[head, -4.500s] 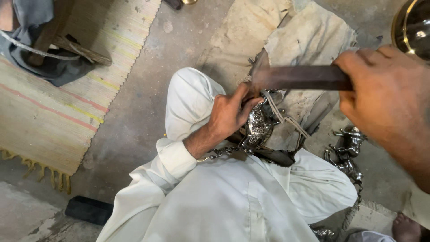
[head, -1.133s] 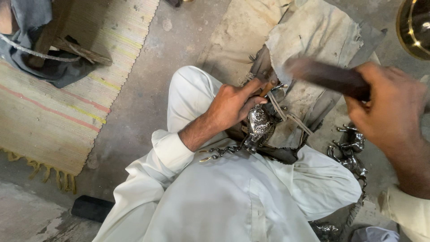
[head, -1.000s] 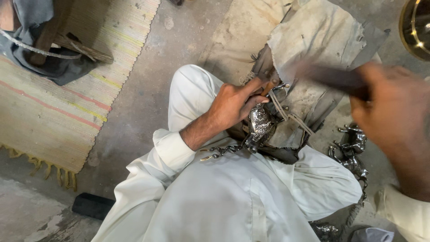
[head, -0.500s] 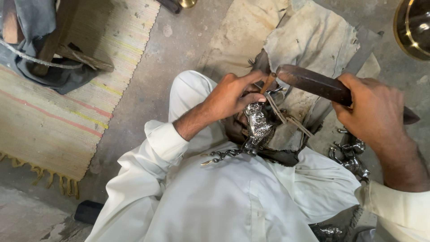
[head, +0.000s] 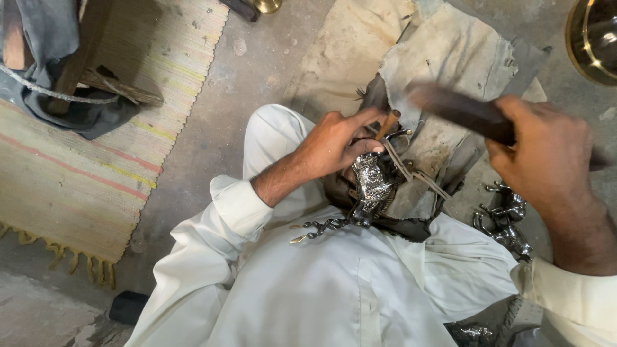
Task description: The person sits on the floor with a silver metal horse figurine clamped to a cloth-covered board on their lap. They hold a chisel against the figurine's surface and strike it with a wooden mallet to chase and detail the decoration, repositioning the piece and the chisel repeatedly, and at times work on the piece with a small file by hand.
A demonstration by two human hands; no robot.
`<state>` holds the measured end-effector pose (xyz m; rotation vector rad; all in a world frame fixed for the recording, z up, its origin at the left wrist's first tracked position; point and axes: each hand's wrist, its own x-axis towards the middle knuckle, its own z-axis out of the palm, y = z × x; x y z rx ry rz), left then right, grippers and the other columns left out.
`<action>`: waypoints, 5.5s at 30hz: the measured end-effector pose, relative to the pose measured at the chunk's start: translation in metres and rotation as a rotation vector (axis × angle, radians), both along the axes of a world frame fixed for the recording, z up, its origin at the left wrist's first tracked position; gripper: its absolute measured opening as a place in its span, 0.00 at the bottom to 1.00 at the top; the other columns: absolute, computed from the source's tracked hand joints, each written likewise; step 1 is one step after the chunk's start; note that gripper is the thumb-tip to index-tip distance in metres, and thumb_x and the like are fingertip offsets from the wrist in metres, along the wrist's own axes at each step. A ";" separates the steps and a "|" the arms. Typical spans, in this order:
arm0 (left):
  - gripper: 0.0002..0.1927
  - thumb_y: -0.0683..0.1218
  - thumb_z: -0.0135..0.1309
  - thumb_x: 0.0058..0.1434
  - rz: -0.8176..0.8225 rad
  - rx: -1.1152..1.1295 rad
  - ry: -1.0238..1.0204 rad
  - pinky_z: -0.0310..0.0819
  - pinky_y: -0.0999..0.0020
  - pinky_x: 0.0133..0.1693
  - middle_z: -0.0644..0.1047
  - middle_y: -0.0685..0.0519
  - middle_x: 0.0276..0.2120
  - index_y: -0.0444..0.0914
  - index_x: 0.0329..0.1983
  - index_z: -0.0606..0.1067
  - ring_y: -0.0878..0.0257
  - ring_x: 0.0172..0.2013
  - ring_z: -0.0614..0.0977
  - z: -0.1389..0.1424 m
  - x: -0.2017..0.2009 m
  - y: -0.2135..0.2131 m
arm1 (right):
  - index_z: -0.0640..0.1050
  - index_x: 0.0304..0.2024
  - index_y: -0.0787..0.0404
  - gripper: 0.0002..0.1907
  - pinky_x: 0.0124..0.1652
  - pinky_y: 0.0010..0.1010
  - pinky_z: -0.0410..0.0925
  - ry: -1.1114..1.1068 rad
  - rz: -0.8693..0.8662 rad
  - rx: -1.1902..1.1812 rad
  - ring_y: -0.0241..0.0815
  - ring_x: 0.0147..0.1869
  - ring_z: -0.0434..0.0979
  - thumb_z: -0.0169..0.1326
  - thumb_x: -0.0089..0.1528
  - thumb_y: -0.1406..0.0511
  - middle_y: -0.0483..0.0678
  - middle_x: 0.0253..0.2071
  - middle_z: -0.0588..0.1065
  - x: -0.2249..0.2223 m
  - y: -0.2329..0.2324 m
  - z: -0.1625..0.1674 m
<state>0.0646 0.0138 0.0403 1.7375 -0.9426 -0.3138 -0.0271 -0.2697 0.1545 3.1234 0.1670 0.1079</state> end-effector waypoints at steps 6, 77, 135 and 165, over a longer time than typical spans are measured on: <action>0.21 0.48 0.63 0.64 0.003 0.014 0.038 0.78 0.58 0.34 0.84 0.46 0.34 0.39 0.56 0.71 0.48 0.35 0.87 0.003 -0.002 0.001 | 0.80 0.48 0.50 0.16 0.34 0.40 0.71 0.216 -0.121 -0.299 0.49 0.31 0.80 0.65 0.56 0.62 0.48 0.29 0.77 0.003 0.002 0.003; 0.16 0.43 0.56 0.71 -0.060 -0.429 1.111 0.84 0.69 0.35 0.83 0.46 0.36 0.35 0.56 0.65 0.62 0.35 0.86 -0.055 -0.120 0.040 | 0.81 0.38 0.64 0.11 0.25 0.23 0.62 0.567 -0.668 1.408 0.27 0.25 0.67 0.67 0.57 0.65 0.38 0.23 0.73 -0.160 0.109 -0.169; 0.24 0.47 0.66 0.60 -0.496 0.127 -0.363 0.75 0.52 0.32 0.79 0.45 0.26 0.39 0.58 0.72 0.47 0.30 0.83 0.011 0.026 -0.014 | 0.77 0.45 0.64 0.09 0.39 0.38 0.69 -0.256 -0.532 0.588 0.49 0.34 0.77 0.66 0.67 0.68 0.52 0.34 0.75 -0.117 0.044 -0.090; 0.26 0.48 0.66 0.61 -0.561 0.200 -0.375 0.72 0.49 0.32 0.79 0.46 0.23 0.38 0.60 0.71 0.47 0.30 0.83 0.012 0.032 -0.011 | 0.77 0.46 0.65 0.10 0.45 0.36 0.71 -0.304 -0.429 0.467 0.51 0.43 0.80 0.64 0.65 0.72 0.54 0.40 0.78 -0.126 0.040 -0.089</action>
